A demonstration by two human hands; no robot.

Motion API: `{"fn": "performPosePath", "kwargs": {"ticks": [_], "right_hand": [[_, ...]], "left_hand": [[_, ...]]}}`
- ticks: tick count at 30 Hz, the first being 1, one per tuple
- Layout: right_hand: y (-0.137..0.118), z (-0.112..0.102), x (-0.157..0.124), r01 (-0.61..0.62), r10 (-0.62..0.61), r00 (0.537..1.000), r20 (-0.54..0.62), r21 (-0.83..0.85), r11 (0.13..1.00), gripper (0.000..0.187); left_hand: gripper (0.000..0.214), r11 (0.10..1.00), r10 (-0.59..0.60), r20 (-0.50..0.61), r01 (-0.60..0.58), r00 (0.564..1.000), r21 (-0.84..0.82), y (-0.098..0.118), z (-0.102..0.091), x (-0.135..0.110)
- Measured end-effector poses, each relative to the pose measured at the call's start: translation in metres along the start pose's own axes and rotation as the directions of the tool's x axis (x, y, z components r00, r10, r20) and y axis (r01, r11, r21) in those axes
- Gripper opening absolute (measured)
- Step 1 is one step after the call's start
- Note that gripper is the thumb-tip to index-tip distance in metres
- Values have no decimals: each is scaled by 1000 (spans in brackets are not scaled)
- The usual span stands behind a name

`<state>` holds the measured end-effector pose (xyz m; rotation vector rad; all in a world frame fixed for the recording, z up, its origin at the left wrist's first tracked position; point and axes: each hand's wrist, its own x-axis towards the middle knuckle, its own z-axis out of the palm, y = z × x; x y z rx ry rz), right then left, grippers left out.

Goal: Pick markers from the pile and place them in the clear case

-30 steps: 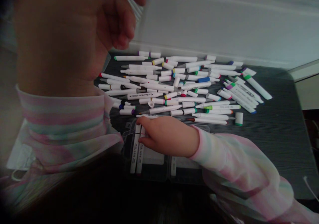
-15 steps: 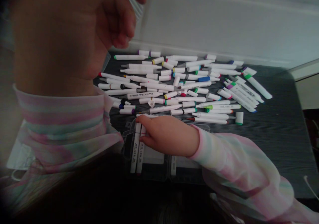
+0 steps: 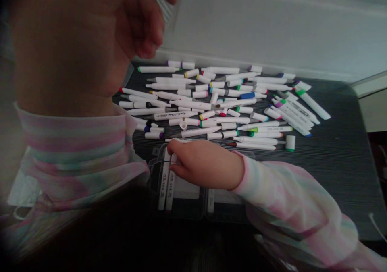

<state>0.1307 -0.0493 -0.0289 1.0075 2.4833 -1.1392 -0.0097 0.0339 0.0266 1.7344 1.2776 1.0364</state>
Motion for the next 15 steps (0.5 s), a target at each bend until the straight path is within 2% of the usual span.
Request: {"fn": "performPosePath", "kwargs": {"ticks": [1,3,7,9,11,15], "right_hand": [[0,-1,0,5,-5,1000,3,-7,1000,19],[-1,-1,1,18,-18,1000,10,-18,1000,13],[0,-2,1,28,-27,999,34,-31,999,14],[1,-4,-1,19,-17,999,46,-46,999,16],[3,-8,-4,-1,5,998,60,-67,998,16],[12,-20,-12,-22,25,999,30,-98,995,13]], "left_hand": [[67,999,-34,48,32,998,25,0,0,3],[60,997,-63,75,60,995,47,-2,-1,9],[37,999,-29,9,29,1000,-18,-2,0,11],[39,1000,-19,23,20,1000,-11,-2,0,8],[46,997,-67,55,65,996,45,0,0,7],[79,989,-120,87,112,989,94,3,-1,7]]}}
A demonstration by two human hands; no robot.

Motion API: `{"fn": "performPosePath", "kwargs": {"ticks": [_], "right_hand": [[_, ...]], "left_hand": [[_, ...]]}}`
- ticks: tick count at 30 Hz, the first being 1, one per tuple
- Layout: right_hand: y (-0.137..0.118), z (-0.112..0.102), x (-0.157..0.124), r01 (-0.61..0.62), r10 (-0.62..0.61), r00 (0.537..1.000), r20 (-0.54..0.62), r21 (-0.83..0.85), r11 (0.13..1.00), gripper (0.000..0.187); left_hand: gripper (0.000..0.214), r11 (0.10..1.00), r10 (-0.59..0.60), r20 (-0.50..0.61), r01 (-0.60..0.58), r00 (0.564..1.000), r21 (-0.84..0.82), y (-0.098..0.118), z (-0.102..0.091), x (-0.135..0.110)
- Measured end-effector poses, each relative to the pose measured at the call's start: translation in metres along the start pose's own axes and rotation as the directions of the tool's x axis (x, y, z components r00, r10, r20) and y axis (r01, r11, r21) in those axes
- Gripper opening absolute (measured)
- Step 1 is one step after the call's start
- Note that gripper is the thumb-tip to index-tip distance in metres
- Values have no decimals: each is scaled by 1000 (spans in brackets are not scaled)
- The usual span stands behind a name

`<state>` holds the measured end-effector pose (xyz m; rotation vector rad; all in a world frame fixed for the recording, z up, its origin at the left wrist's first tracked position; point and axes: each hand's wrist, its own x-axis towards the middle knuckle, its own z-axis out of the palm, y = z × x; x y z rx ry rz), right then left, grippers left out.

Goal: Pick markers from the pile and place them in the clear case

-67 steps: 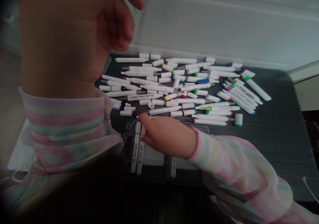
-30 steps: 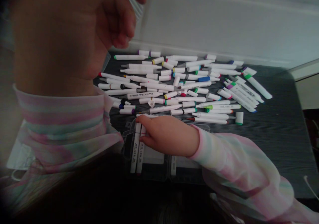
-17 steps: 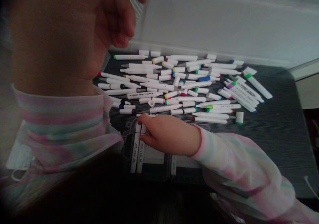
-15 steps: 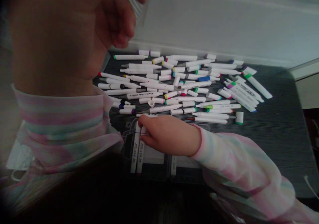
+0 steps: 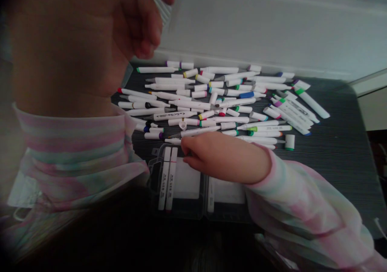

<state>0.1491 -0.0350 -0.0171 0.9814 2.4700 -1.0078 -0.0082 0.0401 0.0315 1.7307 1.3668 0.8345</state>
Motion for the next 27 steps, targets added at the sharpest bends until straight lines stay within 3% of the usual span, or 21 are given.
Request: {"fn": "performPosePath", "kwargs": {"ticks": [3,10,19,27], "right_hand": [[9,-5,-4,-40,37,997,-68,-38,998,11],[16,2,0,-70,67,997,-29,-153,986,11],[20,4,-1,-122,98,990,-99,-272,955,12],[21,2,0,-123,83,985,-151,-280,952,13]], "left_hand": [[86,1000,-3,-12,3,1000,-17,-1,-1,0],[35,975,137,-92,-151,986,-163,-11,0,-2],[33,963,155,-86,-170,984,-209,-13,1,-3],[36,957,191,-70,-202,979,-207,-16,0,-2]]}}
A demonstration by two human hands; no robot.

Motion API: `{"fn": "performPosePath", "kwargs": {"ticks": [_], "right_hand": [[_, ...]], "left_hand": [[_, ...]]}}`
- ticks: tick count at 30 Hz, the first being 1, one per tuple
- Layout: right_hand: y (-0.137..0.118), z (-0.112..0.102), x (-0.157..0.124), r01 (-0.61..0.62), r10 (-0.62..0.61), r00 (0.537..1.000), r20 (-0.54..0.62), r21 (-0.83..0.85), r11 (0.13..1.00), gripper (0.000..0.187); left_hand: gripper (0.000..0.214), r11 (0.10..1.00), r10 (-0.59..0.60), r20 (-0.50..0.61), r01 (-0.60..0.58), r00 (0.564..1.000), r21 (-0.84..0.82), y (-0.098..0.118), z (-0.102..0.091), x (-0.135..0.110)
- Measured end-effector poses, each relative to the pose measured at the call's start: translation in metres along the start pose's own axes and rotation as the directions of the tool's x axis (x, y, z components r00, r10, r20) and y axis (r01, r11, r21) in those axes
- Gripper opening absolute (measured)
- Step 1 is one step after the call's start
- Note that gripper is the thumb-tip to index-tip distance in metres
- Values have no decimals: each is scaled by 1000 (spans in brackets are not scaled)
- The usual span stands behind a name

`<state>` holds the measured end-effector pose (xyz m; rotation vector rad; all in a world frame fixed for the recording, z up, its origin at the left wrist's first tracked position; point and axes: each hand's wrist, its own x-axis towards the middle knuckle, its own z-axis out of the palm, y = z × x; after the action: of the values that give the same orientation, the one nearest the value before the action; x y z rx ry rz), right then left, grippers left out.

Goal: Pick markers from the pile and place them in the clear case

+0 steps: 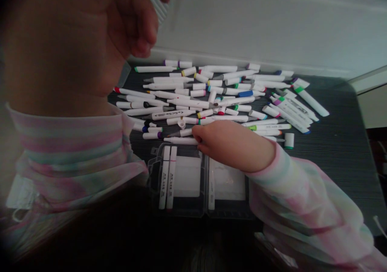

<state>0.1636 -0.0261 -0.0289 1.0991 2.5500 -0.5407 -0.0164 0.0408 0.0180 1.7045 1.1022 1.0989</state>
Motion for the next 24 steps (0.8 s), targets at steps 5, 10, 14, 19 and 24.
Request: {"fn": "performPosePath", "kwargs": {"ticks": [5,10,14,19,24], "right_hand": [[1,-3,1,-4,3,1000,16,16,1000,14],[3,-5,2,-29,29,1000,1,28,999,15],[5,-6,3,-35,36,999,-12,23,999,15],[7,-4,4,-35,36,999,-13,18,999,16],[8,-7,1,-57,58,998,-20,52,997,17]], "left_hand": [[65,1000,-10,6,10,1000,25,1,-1,-2],[32,1000,16,-8,-16,1000,-22,1,-1,-3],[33,1000,-15,-19,14,1000,-4,1,0,-1],[32,998,-39,-20,40,999,43,1,-1,2],[46,959,-236,-109,249,966,135,6,-1,-16]]}}
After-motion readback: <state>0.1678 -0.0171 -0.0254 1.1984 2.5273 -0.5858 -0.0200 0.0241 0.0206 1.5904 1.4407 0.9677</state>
